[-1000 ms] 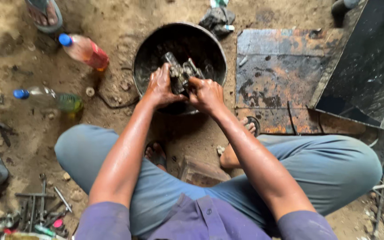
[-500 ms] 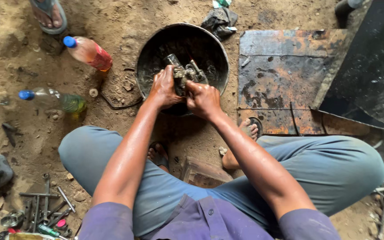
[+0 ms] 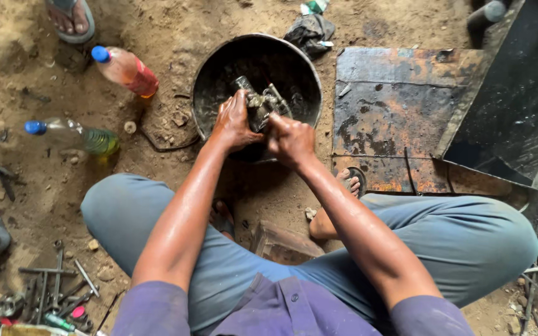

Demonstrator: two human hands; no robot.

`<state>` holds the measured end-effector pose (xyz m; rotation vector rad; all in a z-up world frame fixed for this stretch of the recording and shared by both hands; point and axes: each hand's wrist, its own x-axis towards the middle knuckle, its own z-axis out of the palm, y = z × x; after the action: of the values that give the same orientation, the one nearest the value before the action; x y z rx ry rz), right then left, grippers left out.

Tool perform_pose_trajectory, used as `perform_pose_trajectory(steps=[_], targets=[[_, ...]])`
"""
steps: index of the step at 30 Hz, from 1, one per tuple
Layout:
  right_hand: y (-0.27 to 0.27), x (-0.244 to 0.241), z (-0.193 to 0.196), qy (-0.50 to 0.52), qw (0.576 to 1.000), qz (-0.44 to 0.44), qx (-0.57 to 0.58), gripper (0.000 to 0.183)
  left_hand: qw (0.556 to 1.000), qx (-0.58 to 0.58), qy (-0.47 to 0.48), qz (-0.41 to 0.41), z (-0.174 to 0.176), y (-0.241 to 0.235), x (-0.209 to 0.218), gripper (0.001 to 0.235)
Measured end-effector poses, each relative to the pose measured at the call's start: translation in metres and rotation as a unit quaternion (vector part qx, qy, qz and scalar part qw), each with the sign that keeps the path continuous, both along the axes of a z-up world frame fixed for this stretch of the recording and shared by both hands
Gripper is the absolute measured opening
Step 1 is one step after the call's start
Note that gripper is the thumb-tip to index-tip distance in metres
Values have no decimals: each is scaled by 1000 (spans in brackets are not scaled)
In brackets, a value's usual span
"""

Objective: The person sits on the ground and scrubs a metal engine casing with a brush and liquid from a bucket. They rotate the part to clean different sides and inspect the interior surfaces.

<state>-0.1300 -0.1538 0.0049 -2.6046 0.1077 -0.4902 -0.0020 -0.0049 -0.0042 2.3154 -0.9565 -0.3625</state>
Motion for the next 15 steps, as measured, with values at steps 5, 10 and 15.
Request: perform_pose_trajectory(steps=[5,10,15], targets=[[6,-3,13,30,999,-15,-21,7,1000,-17,-23,-7,-13,-1,1,120],[1,4,39,43,998,-27,-26,7,998,-45,-41,-12,-12,-3,8,121],[6,4,48,26,998,-52,32,11,1000,-25,-17,-6,-10,1,-1,119]])
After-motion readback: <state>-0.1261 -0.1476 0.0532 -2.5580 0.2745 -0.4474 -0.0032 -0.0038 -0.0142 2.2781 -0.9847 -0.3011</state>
